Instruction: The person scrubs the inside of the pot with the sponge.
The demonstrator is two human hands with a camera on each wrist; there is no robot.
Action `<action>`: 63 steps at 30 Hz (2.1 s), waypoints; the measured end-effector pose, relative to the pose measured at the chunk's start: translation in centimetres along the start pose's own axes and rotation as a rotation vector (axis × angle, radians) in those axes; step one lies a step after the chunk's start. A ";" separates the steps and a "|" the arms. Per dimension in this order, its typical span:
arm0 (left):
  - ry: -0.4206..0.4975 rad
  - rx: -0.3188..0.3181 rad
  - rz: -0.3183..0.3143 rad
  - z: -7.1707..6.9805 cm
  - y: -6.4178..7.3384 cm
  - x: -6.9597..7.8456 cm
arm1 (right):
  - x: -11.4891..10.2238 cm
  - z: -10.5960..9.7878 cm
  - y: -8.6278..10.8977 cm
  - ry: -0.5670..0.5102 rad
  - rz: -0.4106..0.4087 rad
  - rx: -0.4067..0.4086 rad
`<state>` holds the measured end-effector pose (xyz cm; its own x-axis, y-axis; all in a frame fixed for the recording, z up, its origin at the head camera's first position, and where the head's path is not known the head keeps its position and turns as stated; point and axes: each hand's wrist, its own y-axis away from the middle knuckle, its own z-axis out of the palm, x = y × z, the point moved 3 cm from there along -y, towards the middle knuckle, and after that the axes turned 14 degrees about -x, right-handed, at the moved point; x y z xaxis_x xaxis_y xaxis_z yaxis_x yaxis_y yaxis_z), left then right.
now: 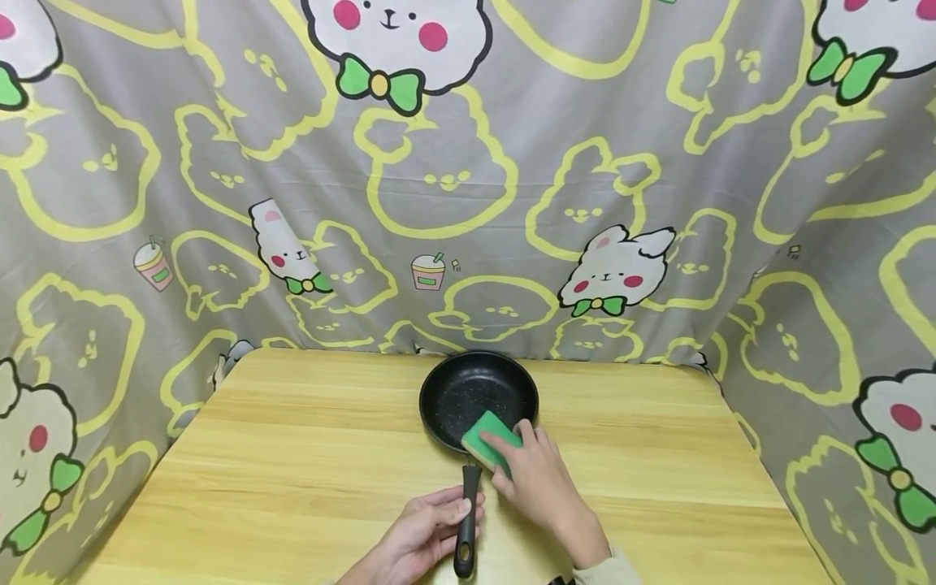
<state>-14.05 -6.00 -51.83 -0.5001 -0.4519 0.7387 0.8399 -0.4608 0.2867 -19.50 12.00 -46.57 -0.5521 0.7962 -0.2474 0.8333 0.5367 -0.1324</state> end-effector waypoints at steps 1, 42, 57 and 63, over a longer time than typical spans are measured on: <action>0.001 -0.002 0.001 0.0 0.0 0.0 | 0.0 0.0 0.2 -0.002 -0.001 0.008; -0.018 -0.010 -0.007 0.0 0.0 0.2 | 5.0 -0.1 4.3 -0.116 0.406 -0.159; -0.006 -0.016 -0.019 -0.7 0.4 0.2 | 5.5 2.1 3.1 -0.090 0.443 -0.036; -0.010 -0.011 -0.016 -0.9 0.4 0.4 | 5.4 2.1 2.9 -0.109 0.425 -0.052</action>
<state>-14.14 -7.06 -52.00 -0.5111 -0.4371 0.7401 0.8295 -0.4763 0.2916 -20.07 17.27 -50.35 -0.1521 0.9167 -0.3694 0.9817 0.1833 0.0506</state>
